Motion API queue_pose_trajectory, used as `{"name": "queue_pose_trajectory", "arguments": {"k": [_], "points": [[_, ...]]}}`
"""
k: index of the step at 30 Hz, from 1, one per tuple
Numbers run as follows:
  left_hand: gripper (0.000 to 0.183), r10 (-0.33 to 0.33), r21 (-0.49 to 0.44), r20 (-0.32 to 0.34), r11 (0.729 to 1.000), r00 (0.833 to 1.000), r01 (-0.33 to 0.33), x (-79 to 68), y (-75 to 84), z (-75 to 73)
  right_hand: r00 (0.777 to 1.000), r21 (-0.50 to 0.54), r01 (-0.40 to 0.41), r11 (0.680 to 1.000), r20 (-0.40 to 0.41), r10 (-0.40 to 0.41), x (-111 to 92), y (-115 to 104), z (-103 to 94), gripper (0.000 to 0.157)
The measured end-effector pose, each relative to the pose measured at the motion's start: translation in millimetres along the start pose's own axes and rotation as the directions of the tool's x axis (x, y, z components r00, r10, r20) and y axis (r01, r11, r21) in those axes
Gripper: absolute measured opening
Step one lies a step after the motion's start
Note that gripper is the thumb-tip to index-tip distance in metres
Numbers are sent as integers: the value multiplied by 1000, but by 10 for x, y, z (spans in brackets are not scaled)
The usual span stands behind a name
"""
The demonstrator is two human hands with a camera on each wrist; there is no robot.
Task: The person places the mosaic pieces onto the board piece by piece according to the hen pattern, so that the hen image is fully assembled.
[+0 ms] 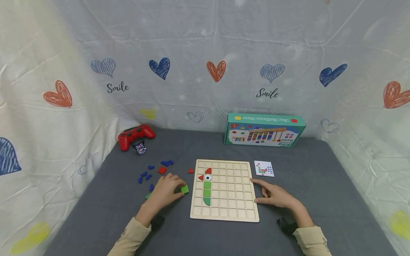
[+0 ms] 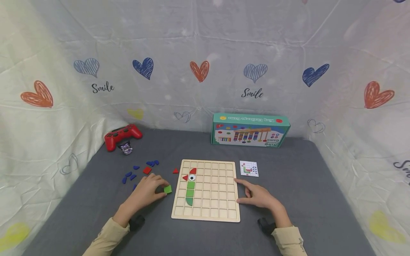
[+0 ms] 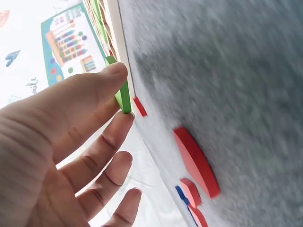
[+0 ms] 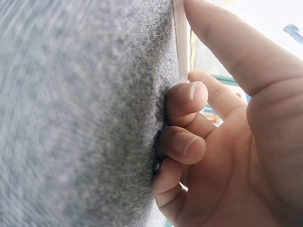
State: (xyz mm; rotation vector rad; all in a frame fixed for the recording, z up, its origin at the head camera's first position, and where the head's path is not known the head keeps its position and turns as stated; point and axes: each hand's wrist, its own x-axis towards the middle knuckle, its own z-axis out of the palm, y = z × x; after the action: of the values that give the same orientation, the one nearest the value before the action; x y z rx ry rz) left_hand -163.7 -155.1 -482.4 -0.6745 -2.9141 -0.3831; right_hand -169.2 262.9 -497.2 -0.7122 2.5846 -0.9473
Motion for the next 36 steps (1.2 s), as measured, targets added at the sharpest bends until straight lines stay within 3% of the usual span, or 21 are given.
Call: {"name": "queue_pose_trajectory", "arguments": {"k": [12, 36], "points": [[27, 126, -46, -18, 991, 992, -127, 39, 247, 33, 1000, 14, 5, 1000, 2, -5, -7, 17, 6, 71], [24, 276, -67, 92, 960, 957, -270, 201, 664, 164, 1000, 9, -10, 1000, 1, 10, -5, 8, 2, 71]]}}
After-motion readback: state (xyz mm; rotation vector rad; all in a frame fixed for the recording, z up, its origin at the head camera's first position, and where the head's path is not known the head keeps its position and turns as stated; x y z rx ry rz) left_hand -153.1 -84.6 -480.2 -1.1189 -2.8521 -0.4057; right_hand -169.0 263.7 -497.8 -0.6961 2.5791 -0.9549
